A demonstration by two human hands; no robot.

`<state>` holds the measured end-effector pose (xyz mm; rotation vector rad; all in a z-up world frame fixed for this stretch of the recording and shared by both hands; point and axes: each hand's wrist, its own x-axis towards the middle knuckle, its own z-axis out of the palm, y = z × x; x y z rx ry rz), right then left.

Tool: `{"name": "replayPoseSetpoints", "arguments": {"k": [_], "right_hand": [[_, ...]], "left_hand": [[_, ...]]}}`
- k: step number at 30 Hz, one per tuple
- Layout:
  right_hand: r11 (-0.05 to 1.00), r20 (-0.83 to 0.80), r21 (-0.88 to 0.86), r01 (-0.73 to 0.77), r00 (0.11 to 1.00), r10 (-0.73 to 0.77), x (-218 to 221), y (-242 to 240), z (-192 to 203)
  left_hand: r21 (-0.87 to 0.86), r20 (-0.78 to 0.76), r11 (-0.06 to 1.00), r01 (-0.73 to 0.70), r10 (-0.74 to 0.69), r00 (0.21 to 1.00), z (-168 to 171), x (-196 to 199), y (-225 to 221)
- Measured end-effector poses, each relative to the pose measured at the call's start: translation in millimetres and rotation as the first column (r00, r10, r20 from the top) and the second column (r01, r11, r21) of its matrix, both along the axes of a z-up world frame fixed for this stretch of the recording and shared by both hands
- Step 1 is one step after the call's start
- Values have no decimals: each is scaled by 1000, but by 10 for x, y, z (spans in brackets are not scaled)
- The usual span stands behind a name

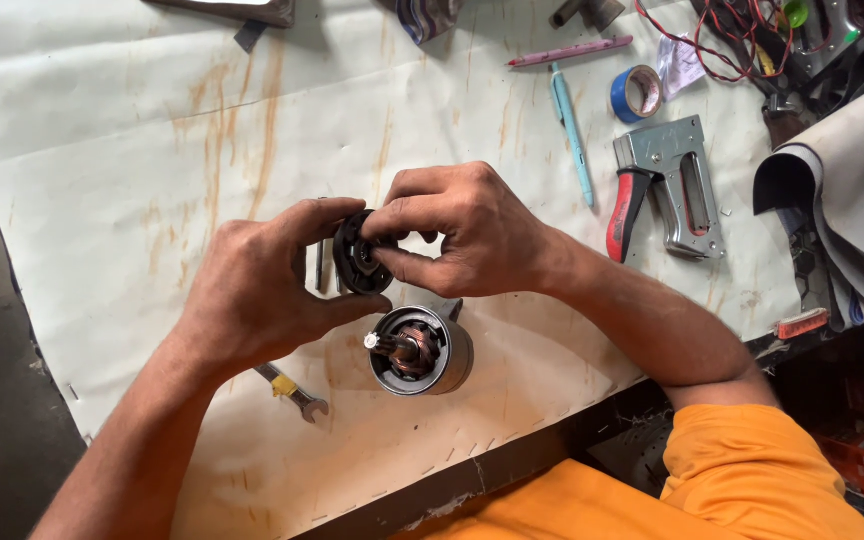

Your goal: The person is shown disassembling and inspecting the internal components of a motorcycle starter motor, specifically removing the housing and armature.

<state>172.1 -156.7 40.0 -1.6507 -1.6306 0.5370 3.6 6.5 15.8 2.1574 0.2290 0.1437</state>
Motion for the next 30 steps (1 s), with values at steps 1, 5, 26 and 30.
{"name": "replayPoseSetpoints", "arguments": {"k": [1, 5, 26, 30], "right_hand": [[1000, -1, -6, -7, 1000, 7, 4, 6, -3], [999, -18, -40, -17, 1000, 16, 1, 23, 11], [985, 471, 17, 172, 868, -159, 831, -323, 352], [838, 624, -56, 543, 674, -395, 1144, -685, 704]], "left_hand": [[-1, 8, 1000, 4, -4, 1000, 3, 1, 2], [5, 35, 1000, 17, -17, 999, -15, -7, -6], [50, 93, 995, -89, 84, 992, -19, -66, 36], [270, -31, 945, -186, 202, 979, -9, 31, -5]]}}
